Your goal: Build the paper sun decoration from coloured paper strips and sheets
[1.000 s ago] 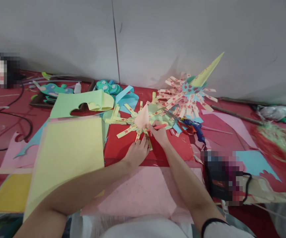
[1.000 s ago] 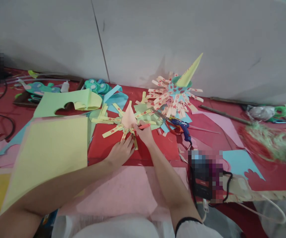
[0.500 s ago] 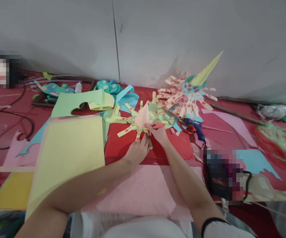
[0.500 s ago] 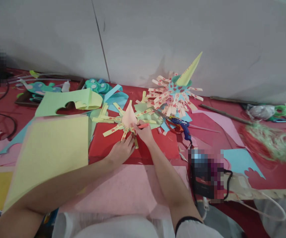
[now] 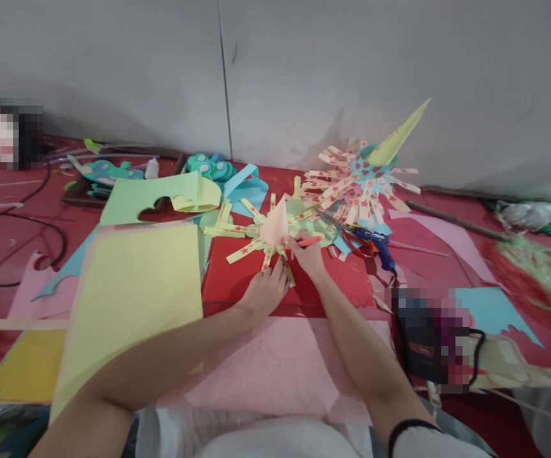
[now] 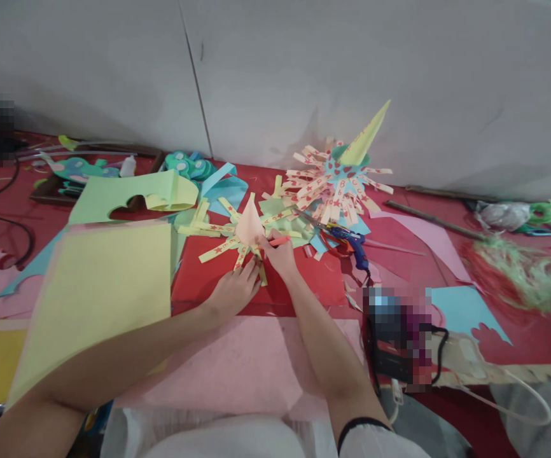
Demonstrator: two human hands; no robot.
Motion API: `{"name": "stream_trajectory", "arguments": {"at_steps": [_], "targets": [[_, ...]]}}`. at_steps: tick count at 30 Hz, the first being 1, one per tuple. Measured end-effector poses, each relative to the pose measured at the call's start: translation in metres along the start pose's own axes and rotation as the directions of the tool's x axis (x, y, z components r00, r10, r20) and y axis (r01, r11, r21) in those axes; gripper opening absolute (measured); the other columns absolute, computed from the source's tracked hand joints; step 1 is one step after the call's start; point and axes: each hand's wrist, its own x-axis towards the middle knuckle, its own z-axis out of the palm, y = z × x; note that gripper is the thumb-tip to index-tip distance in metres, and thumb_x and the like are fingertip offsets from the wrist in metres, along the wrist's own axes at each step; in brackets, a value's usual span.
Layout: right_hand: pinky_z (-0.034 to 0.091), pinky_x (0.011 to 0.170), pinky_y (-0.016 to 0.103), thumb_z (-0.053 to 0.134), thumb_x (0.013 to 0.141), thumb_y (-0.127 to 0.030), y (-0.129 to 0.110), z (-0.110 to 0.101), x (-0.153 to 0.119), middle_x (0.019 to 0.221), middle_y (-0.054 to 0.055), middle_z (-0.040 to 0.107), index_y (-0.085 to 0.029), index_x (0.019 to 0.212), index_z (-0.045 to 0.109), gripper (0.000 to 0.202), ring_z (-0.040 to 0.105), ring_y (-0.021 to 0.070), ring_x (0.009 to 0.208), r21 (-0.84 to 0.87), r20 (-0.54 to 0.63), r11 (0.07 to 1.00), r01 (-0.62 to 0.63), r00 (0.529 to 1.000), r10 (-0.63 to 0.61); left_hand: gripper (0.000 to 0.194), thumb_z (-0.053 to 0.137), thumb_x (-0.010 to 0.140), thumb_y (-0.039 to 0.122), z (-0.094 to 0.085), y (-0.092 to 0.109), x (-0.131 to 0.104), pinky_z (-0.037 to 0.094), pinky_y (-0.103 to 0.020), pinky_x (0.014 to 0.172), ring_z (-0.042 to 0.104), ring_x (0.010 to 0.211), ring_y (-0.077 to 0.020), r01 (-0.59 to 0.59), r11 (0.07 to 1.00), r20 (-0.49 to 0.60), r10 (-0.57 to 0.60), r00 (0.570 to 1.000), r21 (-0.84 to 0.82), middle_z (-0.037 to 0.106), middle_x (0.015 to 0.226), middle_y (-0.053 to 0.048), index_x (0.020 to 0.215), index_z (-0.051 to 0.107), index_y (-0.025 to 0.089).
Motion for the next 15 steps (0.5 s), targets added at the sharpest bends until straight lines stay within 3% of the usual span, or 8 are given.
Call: {"name": "stream_trajectory", "arguments": {"at_steps": [5,11,15], "targets": [[0.036,0.049,0.024,0.053,0.076,-0.041,-0.0005,0.0001,-0.0001,0.039,-0.008,0.042,-0.022,0.056,0.035,0.033,0.041,0.0085,0.04,0.011,0.064,1.0,0.011,0.998,-0.012,0.035,0.037,0.089,0.02,-0.0004,0.0003,-0.0015,0.052,-0.034,0.07,0.064,0.086,-0.0233,-0.013,1.0,0.008,0.013,1.0,0.005,0.052,0.126,-0.02,0.117,0.055,0.008],[0.034,0.048,0.024,0.052,0.076,-0.04,0.0011,0.0013,0.0011,0.039,-0.008,0.037,-0.022,0.054,0.032,0.035,0.037,0.0085,0.041,-0.023,0.053,0.998,0.055,0.997,-0.053,0.036,0.04,0.085,0.005,-0.0005,0.0023,-0.0043,0.052,-0.032,0.074,0.062,0.09,-0.0203,-0.072,0.996,0.03,0.071,0.997,0.042,0.051,0.128,-0.016,0.116,0.056,0.012],[0.033,0.047,0.024,0.053,0.074,-0.038,0.0028,0.0007,0.0011,0.039,-0.008,0.034,-0.022,0.052,0.03,0.036,0.035,0.0084,0.041,-0.02,0.045,0.999,0.046,0.998,-0.045,0.038,0.039,0.084,0.004,-0.0016,0.0026,-0.0044,0.053,-0.033,0.074,0.062,0.09,-0.0203,-0.073,0.997,0.03,0.071,0.997,0.038,0.051,0.128,-0.017,0.118,0.055,0.011]]}}
